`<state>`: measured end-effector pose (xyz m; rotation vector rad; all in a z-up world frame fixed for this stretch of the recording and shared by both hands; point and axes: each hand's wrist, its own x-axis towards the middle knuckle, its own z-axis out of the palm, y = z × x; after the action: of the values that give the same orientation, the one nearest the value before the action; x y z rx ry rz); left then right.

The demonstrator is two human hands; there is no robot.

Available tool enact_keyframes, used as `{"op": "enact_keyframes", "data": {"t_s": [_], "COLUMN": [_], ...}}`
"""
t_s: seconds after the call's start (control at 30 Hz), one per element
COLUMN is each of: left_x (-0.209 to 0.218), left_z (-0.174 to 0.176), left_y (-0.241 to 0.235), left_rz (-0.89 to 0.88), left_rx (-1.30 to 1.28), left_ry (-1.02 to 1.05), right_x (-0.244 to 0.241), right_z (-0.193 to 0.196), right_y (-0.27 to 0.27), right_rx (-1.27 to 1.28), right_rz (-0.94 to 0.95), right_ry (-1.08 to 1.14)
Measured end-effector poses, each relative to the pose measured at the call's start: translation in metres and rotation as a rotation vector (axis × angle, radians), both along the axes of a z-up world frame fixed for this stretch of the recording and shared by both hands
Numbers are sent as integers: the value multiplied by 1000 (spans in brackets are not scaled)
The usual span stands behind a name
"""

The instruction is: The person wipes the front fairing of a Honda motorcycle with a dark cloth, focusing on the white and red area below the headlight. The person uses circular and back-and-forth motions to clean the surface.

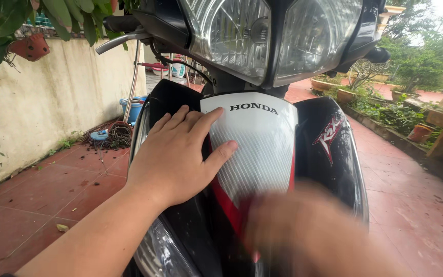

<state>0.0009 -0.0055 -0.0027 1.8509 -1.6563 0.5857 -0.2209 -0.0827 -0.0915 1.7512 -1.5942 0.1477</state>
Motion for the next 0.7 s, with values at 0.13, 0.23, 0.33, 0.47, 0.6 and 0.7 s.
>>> {"op": "enact_keyframes", "data": {"t_s": [0.13, 0.23, 0.33, 0.47, 0.6, 0.7], "left_x": [0, 1, 1, 1, 1, 0], "left_z": [1, -1, 1, -1, -1, -2], "left_y": [3, 1, 0, 0, 2, 1], "left_rz": [3, -1, 2, 0, -7, -7], "left_rx": [35, 8, 13, 27, 33, 23], "left_ry": [23, 4, 5, 2, 18, 14], "right_x": [-42, -32, -35, -77, -40, -13], "right_z": [97, 67, 26, 24, 97, 112], "right_y": [-30, 8, 41, -14, -60, -54], "right_rx": [25, -198, -501, -220, -193, 108], "right_rz": [1141, 969, 952, 1073, 1015, 837], "right_ry": [-536, -501, -423, -289, -320, -629]}}
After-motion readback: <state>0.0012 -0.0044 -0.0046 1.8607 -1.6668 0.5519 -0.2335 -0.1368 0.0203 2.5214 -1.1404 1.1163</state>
